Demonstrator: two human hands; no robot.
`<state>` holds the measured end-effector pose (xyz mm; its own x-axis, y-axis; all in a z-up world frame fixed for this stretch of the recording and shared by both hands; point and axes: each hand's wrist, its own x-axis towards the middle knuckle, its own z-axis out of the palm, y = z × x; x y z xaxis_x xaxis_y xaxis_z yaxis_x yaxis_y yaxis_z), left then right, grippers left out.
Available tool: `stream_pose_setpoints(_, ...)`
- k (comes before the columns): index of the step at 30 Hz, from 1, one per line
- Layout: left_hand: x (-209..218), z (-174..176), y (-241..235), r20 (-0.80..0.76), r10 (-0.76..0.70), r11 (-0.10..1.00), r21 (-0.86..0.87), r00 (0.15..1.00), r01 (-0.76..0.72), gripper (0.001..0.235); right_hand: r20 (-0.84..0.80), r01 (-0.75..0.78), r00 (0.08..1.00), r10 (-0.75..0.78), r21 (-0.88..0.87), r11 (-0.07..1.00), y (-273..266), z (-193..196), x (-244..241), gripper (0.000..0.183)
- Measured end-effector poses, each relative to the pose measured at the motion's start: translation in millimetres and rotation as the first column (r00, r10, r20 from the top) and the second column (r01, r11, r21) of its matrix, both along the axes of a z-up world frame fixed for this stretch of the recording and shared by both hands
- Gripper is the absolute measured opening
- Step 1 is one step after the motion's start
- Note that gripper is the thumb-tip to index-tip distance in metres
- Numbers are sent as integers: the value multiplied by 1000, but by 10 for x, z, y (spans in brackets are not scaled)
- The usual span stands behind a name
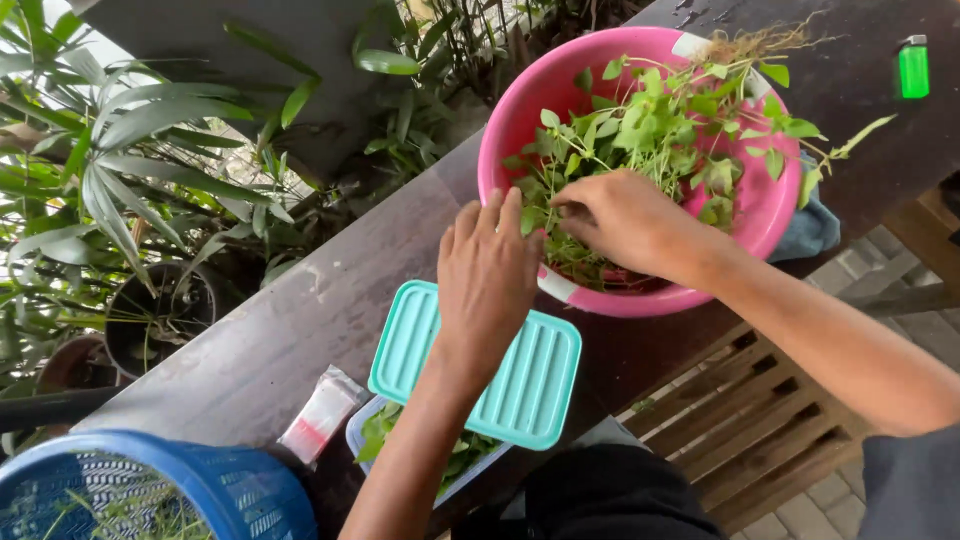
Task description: Plucking individual leaves from plant stems and sorting them into a plastic container.
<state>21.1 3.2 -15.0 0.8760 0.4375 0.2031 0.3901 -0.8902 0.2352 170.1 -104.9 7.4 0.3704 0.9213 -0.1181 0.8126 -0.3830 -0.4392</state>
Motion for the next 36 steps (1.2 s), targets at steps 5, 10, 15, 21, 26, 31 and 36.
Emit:
stream_pose_setpoints(5, 134, -356, -1, -91, 14, 998, 66, 996, -8, 55, 75, -122, 988, 132, -126, 984, 323, -231, 358, 40)
stream_pose_setpoints(10, -14, -438, -58, -36, 31, 987, 157, 999, -25, 53, 331, -147, 913, 239, -278, 949, 332, -1074, 658, 57)
stream_pose_setpoints(15, -176, -589, -55, -19, -9, 997, 81, 1000, 10, 51, 69, -132, 985, 157, -274, 952, 283, -466, 493, 56)
stream_pose_setpoints(21, -256, -349, -285, 86, -9, 1000, -2, 996, 10, 42, -275, -63, 961, 8, -193, 979, 84, 158, 297, 56)
stream_pose_setpoints(26, -274, -485, -353, 118, 59, 996, -76, 991, -51, 42, -492, 64, 868, -63, -16, 998, -66, 371, 231, 61)
stream_pose_setpoints(31, -345, -54, -510, 96, 127, 934, -345, 987, -86, 59, -557, 225, 829, -51, 249, 942, -304, 183, 215, 58)
stream_pose_setpoints(36, -197, -425, -425, 542, 100, 864, -464, 835, 197, 52, -576, 348, 814, -71, 388, 853, -390, -42, 134, 57)
